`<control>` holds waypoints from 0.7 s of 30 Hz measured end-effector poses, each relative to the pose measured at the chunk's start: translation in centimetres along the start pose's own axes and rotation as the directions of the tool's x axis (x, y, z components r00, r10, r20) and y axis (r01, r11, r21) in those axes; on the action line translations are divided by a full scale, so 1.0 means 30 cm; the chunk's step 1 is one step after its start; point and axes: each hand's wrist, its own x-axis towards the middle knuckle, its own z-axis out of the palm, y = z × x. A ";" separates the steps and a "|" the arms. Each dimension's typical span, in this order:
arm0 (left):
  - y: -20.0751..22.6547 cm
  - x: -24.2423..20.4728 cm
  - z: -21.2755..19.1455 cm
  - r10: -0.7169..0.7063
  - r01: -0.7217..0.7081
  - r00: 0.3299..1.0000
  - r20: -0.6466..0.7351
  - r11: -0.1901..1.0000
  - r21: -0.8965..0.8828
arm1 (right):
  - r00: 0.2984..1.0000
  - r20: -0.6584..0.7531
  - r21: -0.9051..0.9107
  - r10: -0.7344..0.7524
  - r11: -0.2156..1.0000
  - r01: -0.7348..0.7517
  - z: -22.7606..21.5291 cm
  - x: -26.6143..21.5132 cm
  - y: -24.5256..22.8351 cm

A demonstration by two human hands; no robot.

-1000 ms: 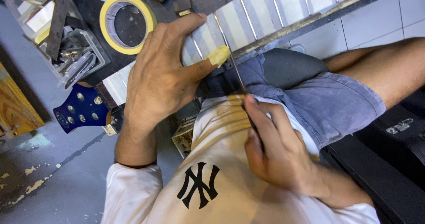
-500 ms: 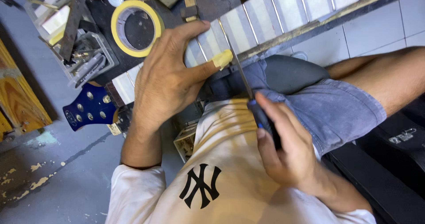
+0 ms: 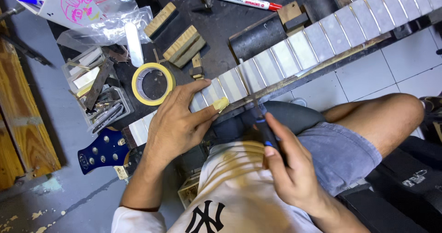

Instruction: The person files the frets on a guitar neck using a metal file. They hold the neck with their left hand and move the file back and forth along the frets, occasionally adjusting their grip.

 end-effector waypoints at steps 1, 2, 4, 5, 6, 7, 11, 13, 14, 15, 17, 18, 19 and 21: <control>-0.002 0.002 -0.002 0.003 -0.003 1.000 -0.014 1.000 0.007 | 0.997 -0.042 0.056 0.068 0.996 -0.066 -0.004 -0.016 0.015; -0.005 0.003 0.001 0.003 -0.002 1.000 -0.018 1.000 0.013 | 0.997 -0.040 0.057 0.061 0.997 -0.059 -0.008 -0.028 0.016; -0.011 0.004 0.002 0.028 -0.028 1.000 -0.008 1.000 0.009 | 0.971 -0.073 0.299 0.227 0.934 -0.196 -0.013 -0.051 0.017; -0.014 0.005 0.002 0.030 -0.029 0.999 -0.012 0.999 0.016 | 0.973 -0.073 0.301 0.219 0.935 -0.188 -0.012 -0.059 0.029; -0.018 0.007 0.002 0.045 -0.045 0.999 -0.012 0.999 0.008 | 0.970 -0.078 0.396 0.229 0.900 -0.181 -0.011 -0.067 0.042; -0.018 0.003 0.004 0.056 -0.056 0.998 -0.010 0.998 -0.004 | 0.967 -0.078 0.487 0.244 0.855 -0.177 -0.011 -0.081 0.053; -0.013 0.015 -0.004 0.068 -0.069 0.997 -0.031 0.997 -0.017 | 0.968 -0.075 0.517 0.239 0.840 -0.167 -0.020 -0.091 0.066; -0.010 0.010 0.001 0.093 -0.091 0.995 -0.046 0.995 0.027 | 0.973 -0.140 0.354 0.181 0.927 -0.122 -0.020 -0.103 0.069; -0.010 -0.002 0.003 0.077 -0.077 0.996 -0.035 0.997 0.010 | 0.971 -0.129 0.353 0.202 0.924 -0.146 -0.022 -0.117 0.064; -0.019 -0.002 0.004 0.065 -0.066 0.997 -0.043 0.998 -0.011 | 0.973 -0.119 0.342 0.197 0.928 -0.146 -0.025 -0.117 0.063; -0.025 0.003 -0.004 0.048 -0.050 0.998 -0.051 0.998 -0.033 | 0.976 -0.104 0.332 0.192 0.932 -0.148 -0.033 -0.112 0.054; -0.023 0.009 -0.011 0.035 -0.036 0.999 -0.022 0.998 -0.045 | 0.977 -0.064 0.337 0.203 0.926 -0.171 -0.037 -0.108 0.048; -0.021 0.013 -0.017 0.023 -0.023 1.000 0.009 0.998 -0.059 | 0.976 -0.026 0.342 0.216 0.919 -0.195 -0.040 -0.107 0.041; -0.029 0.022 -0.020 0.023 -0.020 0.999 0.040 0.997 -0.069 | 0.978 -0.012 0.269 0.207 0.943 -0.196 -0.043 -0.102 0.046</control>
